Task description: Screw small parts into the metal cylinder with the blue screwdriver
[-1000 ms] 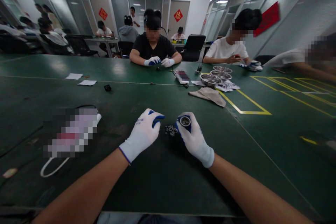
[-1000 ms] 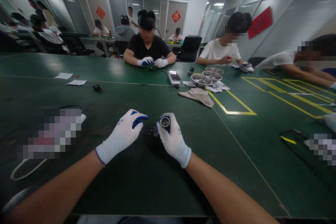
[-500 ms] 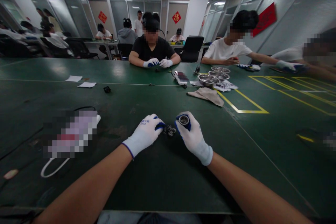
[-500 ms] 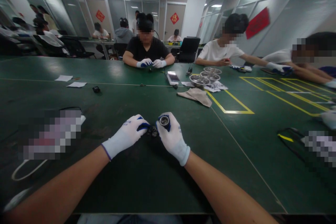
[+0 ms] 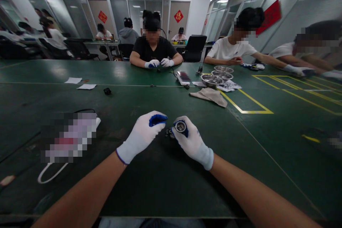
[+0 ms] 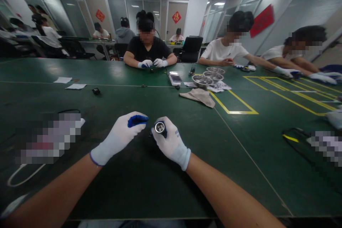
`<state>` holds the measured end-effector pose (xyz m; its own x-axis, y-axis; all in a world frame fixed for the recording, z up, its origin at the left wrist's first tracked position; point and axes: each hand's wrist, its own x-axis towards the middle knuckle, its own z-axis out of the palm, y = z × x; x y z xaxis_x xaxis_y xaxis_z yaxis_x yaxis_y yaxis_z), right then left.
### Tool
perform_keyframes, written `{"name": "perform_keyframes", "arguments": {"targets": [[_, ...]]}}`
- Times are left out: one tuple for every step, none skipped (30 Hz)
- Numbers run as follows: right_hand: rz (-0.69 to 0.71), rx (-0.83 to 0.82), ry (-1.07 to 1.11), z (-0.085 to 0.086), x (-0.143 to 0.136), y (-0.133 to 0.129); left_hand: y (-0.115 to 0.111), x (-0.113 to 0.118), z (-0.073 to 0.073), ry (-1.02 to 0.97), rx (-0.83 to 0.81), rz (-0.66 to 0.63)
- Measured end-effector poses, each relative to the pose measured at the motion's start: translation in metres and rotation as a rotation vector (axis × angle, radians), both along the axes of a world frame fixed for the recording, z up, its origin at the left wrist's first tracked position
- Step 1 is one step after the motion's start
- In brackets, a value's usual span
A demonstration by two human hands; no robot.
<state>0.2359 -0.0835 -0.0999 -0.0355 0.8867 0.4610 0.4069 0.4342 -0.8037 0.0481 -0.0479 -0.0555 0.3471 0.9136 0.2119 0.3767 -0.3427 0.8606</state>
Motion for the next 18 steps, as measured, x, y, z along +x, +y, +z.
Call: {"name": "perform_keyframes", "arguments": {"targets": [[0.003,-0.003,-0.002,0.0,0.0,0.0,-0.002,0.0,0.001,-0.031,-0.001,-0.005],[0.012,-0.005,0.0,-0.001,0.0,0.0,-0.005,0.0,0.003,-0.057,0.009,-0.011],[0.024,-0.009,0.004,-0.002,0.0,0.0,-0.007,0.0,0.004,-0.079,0.025,-0.018],[0.038,-0.011,0.01,-0.003,0.0,0.0,-0.01,0.0,0.005,-0.094,0.042,-0.031],[0.052,-0.011,0.016,-0.003,0.0,0.0,-0.012,0.0,0.005,-0.103,0.052,-0.052],[0.067,-0.007,0.021,-0.004,0.0,0.0,-0.014,0.0,0.006,-0.107,0.056,-0.074],[0.079,0.002,0.024,-0.004,-0.001,-0.001,-0.015,0.001,0.006,-0.104,0.053,-0.099],[0.088,0.012,0.025,-0.004,-0.001,-0.001,-0.016,0.001,0.006,-0.096,0.046,-0.12],[0.095,0.021,0.025,-0.003,-0.002,-0.001,-0.016,0.001,0.006,-0.088,0.043,-0.135],[0.1,0.029,0.023,-0.003,-0.002,-0.002,-0.016,0.001,0.006,-0.081,0.045,-0.143],[0.102,0.032,0.021,-0.003,-0.002,-0.002,-0.016,0.001,0.006,-0.075,0.054,-0.147],[0.103,0.032,0.02,-0.003,-0.003,-0.002,-0.017,0.001,0.006,-0.071,0.067,-0.147],[0.105,0.032,0.018,-0.003,-0.003,-0.002,-0.017,0.0,0.006,-0.067,0.078,-0.15],[0.107,0.034,0.018,-0.003,-0.003,-0.003,-0.017,0.0,0.006,-0.063,0.087,-0.153],[0.11,0.037,0.018,-0.003,-0.003,-0.003,-0.018,0.0,0.007,-0.056,0.09,-0.158],[0.112,0.04,0.018,-0.003,-0.004,-0.002,-0.018,0.0,0.007,-0.049,0.085,-0.165],[0.112,0.042,0.017,-0.004,-0.004,-0.002,-0.019,0.0,0.008,-0.049,0.077,-0.17],[0.109,0.041,0.015,-0.004,-0.004,-0.002,-0.019,0.0,0.008,-0.056,0.065,-0.175]]}}
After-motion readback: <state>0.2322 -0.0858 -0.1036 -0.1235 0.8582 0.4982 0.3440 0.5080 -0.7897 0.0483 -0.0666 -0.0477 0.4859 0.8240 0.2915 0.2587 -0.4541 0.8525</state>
